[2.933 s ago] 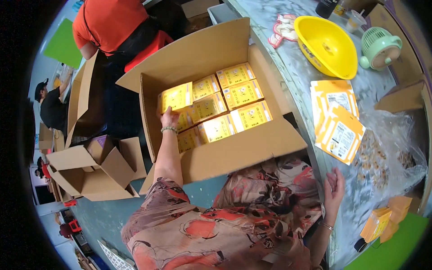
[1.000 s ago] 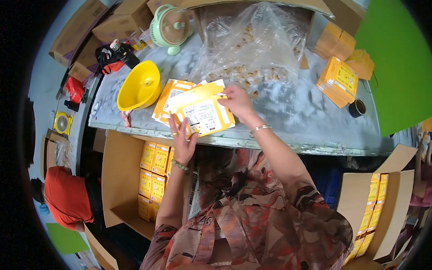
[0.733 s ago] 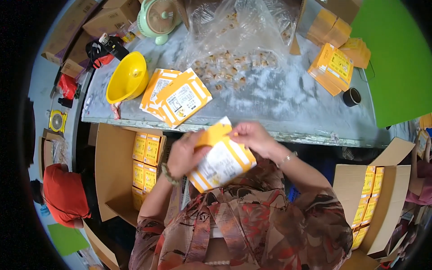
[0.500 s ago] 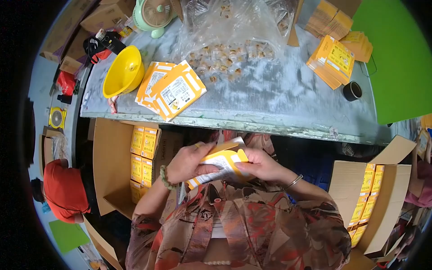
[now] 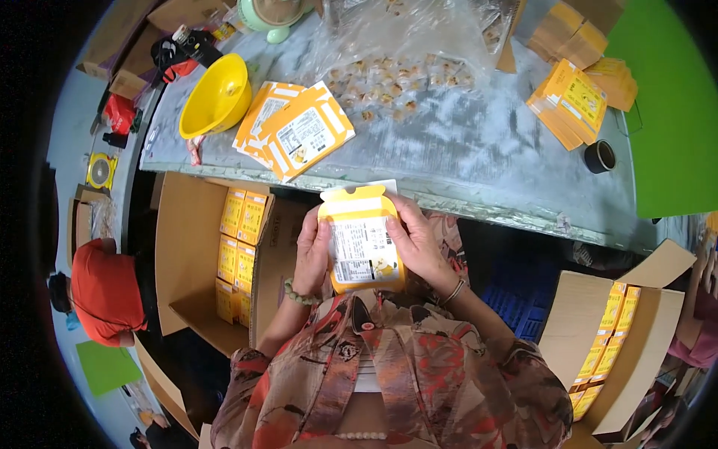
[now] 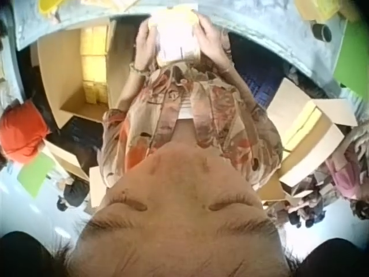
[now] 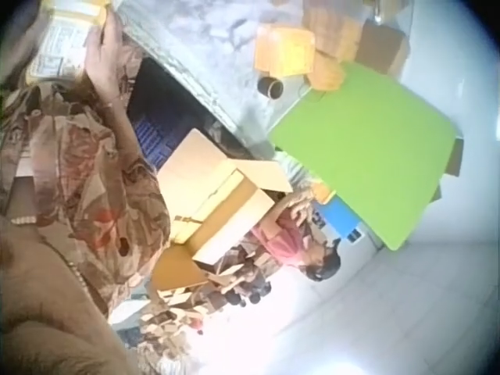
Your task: The recorder is packing small food items into yellow product boxes and then placing those boxes into a larger cardboard shipping carton.
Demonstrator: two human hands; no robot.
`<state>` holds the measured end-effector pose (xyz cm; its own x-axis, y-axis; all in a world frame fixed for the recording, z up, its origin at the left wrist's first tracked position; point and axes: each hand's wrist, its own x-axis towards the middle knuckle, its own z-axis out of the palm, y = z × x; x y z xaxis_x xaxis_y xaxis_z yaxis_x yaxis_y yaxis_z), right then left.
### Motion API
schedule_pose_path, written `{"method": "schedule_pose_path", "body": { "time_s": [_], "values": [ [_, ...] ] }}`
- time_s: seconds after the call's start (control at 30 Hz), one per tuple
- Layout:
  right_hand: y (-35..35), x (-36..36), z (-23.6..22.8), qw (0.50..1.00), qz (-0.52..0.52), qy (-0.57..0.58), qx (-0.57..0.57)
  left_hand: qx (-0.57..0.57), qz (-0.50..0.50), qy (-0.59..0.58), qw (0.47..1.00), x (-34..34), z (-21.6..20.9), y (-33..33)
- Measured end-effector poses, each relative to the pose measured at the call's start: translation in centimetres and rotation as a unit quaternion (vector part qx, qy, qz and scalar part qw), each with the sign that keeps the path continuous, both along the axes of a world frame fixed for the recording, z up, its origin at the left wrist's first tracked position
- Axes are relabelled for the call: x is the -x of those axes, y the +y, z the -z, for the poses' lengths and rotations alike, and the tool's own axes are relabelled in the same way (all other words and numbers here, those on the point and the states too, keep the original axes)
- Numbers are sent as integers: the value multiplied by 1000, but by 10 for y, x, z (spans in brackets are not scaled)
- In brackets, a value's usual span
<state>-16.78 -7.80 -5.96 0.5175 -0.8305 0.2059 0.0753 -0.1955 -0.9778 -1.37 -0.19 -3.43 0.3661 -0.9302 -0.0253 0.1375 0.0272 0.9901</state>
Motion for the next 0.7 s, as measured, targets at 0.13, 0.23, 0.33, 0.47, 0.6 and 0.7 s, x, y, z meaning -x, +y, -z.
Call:
{"method": "schedule_pose_path", "body": {
  "time_s": [0.13,0.23,0.33,0.47,0.6,0.7],
  "values": [
    [-9,-1,-11,997,-53,54,5,-80,60,-58,993,-21,7,2],
    [-13,-1,-41,998,-23,57,10,-19,57,-132,989,-23,-18,-8],
    [-22,3,-46,976,-85,137,150,26,102,-197,975,-30,-30,-9],
    [-19,7,-48,976,-113,146,114,16,208,-166,964,-42,-24,5],
    [-48,-7,-32,962,-178,171,121,-66,219,-49,972,-54,-18,10],
    [-116,-47,-26,929,-37,233,285,-100,204,-39,973,-59,-14,16]
  ]
}}
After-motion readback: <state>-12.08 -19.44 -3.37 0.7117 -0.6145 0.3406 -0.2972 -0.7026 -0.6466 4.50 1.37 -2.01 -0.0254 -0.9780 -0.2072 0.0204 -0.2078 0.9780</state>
